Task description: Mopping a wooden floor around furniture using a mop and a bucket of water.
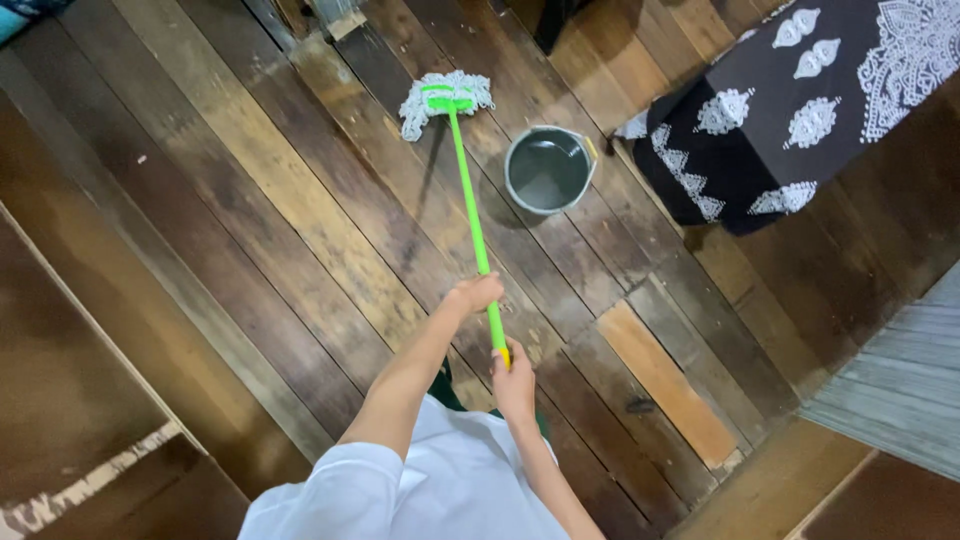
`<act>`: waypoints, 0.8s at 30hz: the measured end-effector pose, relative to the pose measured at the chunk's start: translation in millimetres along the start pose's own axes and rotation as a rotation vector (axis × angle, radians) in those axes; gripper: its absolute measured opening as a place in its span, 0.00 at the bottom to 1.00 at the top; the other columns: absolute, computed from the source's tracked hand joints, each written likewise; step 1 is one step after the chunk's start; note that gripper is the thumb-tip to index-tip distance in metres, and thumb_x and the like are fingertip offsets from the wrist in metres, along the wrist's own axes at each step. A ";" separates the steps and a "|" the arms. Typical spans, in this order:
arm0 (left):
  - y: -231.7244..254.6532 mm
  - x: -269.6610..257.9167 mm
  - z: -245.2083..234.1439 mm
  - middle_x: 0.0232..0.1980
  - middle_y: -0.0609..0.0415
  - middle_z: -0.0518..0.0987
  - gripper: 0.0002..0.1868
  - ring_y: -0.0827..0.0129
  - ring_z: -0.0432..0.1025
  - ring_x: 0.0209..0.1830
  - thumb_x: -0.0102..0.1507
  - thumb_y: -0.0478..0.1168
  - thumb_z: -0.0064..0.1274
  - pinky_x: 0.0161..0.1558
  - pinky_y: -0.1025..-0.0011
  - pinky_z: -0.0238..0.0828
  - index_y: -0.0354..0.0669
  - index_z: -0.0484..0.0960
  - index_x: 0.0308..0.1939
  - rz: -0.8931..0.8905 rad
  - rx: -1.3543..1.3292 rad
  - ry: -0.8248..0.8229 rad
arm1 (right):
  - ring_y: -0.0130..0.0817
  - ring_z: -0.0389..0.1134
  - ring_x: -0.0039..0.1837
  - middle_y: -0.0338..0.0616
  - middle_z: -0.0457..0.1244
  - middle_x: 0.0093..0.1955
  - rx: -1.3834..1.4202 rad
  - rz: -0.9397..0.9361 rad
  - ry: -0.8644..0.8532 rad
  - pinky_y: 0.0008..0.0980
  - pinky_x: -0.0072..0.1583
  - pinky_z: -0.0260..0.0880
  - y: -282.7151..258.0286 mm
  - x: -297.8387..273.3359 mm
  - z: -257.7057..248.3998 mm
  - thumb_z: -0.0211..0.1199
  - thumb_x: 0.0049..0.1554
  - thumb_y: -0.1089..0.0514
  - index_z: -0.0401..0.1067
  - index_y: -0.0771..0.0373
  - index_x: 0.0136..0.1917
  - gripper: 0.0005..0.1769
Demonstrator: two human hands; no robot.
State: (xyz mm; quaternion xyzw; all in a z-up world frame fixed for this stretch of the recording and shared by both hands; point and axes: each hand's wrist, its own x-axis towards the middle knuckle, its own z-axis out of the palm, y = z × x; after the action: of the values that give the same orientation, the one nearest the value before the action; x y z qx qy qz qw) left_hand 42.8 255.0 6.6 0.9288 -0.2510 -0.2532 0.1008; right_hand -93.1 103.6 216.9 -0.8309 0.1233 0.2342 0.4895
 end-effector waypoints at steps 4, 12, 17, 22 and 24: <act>-48.8 10.9 -23.0 0.45 0.52 0.81 0.09 0.58 0.71 0.57 0.58 0.32 0.53 0.56 0.64 0.75 0.47 0.87 0.37 0.020 -0.064 0.049 | 0.32 0.68 0.37 0.43 0.66 0.34 0.010 0.035 -0.010 0.34 0.42 0.68 -45.7 31.0 18.1 0.56 0.62 0.54 0.68 0.60 0.68 0.21; -123.8 33.9 -74.5 0.41 0.57 0.81 0.09 0.58 0.71 0.54 0.59 0.36 0.51 0.53 0.64 0.75 0.51 0.87 0.34 0.086 0.208 0.167 | 0.25 0.63 0.35 0.36 0.63 0.34 0.137 -0.052 -0.065 0.28 0.39 0.65 -74.9 118.0 53.8 0.53 0.64 0.57 0.66 0.60 0.68 0.19; -194.9 60.2 -124.1 0.41 0.49 0.79 0.06 0.57 0.74 0.50 0.61 0.38 0.51 0.58 0.62 0.73 0.49 0.83 0.31 -0.008 -0.111 0.161 | 0.28 0.60 0.32 0.39 0.61 0.33 0.199 0.068 -0.122 0.31 0.36 0.61 -156.0 176.5 61.0 0.53 0.63 0.57 0.67 0.60 0.64 0.16; -231.9 97.6 -174.3 0.39 0.47 0.79 0.07 0.54 0.73 0.52 0.60 0.37 0.50 0.51 0.59 0.72 0.48 0.81 0.28 0.028 -0.352 0.337 | 0.24 0.62 0.37 0.38 0.63 0.37 0.288 -0.116 -0.099 0.28 0.39 0.64 -163.3 256.9 52.0 0.57 0.63 0.58 0.70 0.62 0.62 0.15; -244.9 117.4 -177.3 0.41 0.48 0.77 0.05 0.53 0.72 0.51 0.61 0.37 0.50 0.53 0.61 0.73 0.49 0.78 0.29 0.109 -0.035 0.271 | 0.25 0.65 0.37 0.38 0.66 0.39 0.224 -0.087 -0.091 0.27 0.42 0.70 -190.3 269.9 41.6 0.56 0.63 0.57 0.69 0.63 0.61 0.14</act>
State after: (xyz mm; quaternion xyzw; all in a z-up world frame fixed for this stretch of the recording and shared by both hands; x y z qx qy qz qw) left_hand 324.5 414.0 31.3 0.9376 -0.2806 -0.1241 0.1637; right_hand 210.5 239.7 206.0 -0.7640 0.0904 0.2350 0.5941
